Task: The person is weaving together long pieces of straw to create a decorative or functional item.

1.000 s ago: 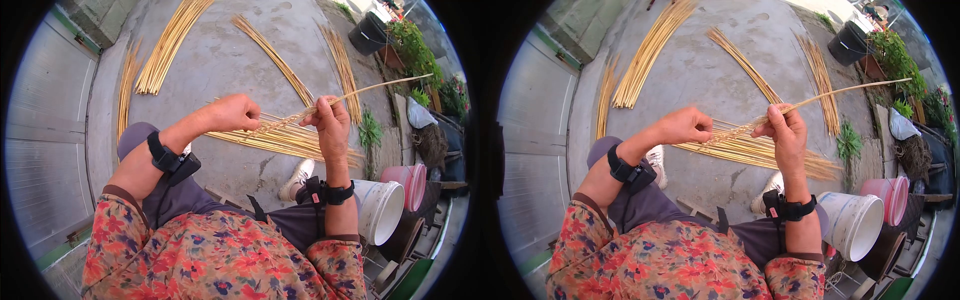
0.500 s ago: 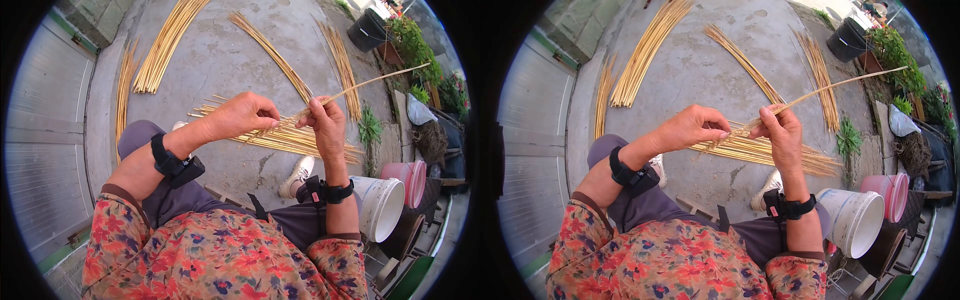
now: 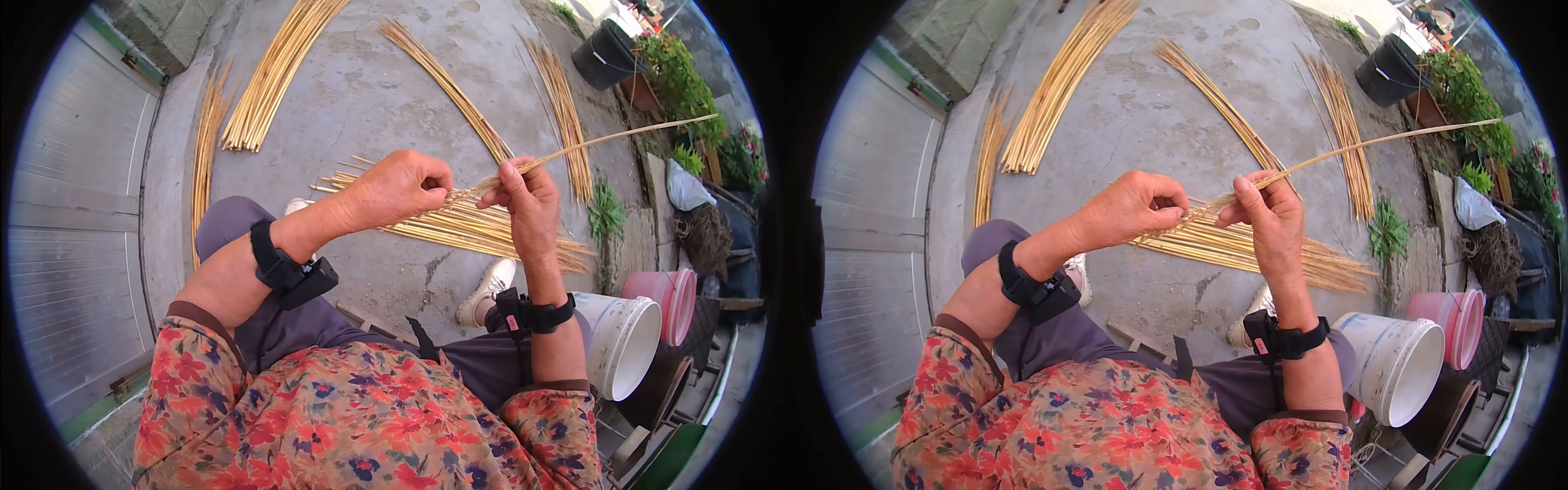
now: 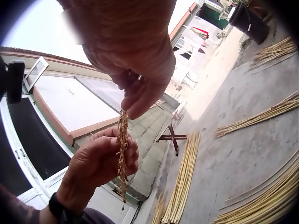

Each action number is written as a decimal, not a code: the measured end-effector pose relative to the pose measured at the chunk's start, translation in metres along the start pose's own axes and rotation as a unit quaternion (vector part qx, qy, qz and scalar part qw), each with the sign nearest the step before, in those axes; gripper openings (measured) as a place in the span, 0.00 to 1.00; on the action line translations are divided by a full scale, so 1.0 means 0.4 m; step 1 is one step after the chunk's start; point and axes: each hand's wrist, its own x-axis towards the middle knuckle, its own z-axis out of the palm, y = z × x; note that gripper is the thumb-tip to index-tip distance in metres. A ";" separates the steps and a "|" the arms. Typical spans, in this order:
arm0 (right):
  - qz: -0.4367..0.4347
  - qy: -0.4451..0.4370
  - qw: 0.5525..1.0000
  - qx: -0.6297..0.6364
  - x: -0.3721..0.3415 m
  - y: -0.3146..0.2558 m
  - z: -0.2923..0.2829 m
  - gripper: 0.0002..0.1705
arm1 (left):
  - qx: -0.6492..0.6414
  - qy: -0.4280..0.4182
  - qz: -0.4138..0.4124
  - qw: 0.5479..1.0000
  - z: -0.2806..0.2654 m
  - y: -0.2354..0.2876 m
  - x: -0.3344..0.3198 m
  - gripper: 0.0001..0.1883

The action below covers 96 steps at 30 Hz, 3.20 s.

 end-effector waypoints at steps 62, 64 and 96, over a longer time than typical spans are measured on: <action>0.100 -0.084 0.991 0.035 0.048 0.002 0.055 0.12 | -0.366 0.103 -0.020 0.925 -0.035 -0.035 0.040 0.05; 0.077 -0.061 0.994 0.057 0.055 0.007 0.061 0.12 | -0.342 0.112 -0.019 0.933 -0.038 -0.040 0.038 0.05; 0.095 -0.114 0.988 0.045 0.085 0.016 0.089 0.16 | -0.225 0.125 -0.002 0.966 -0.052 -0.029 0.031 0.07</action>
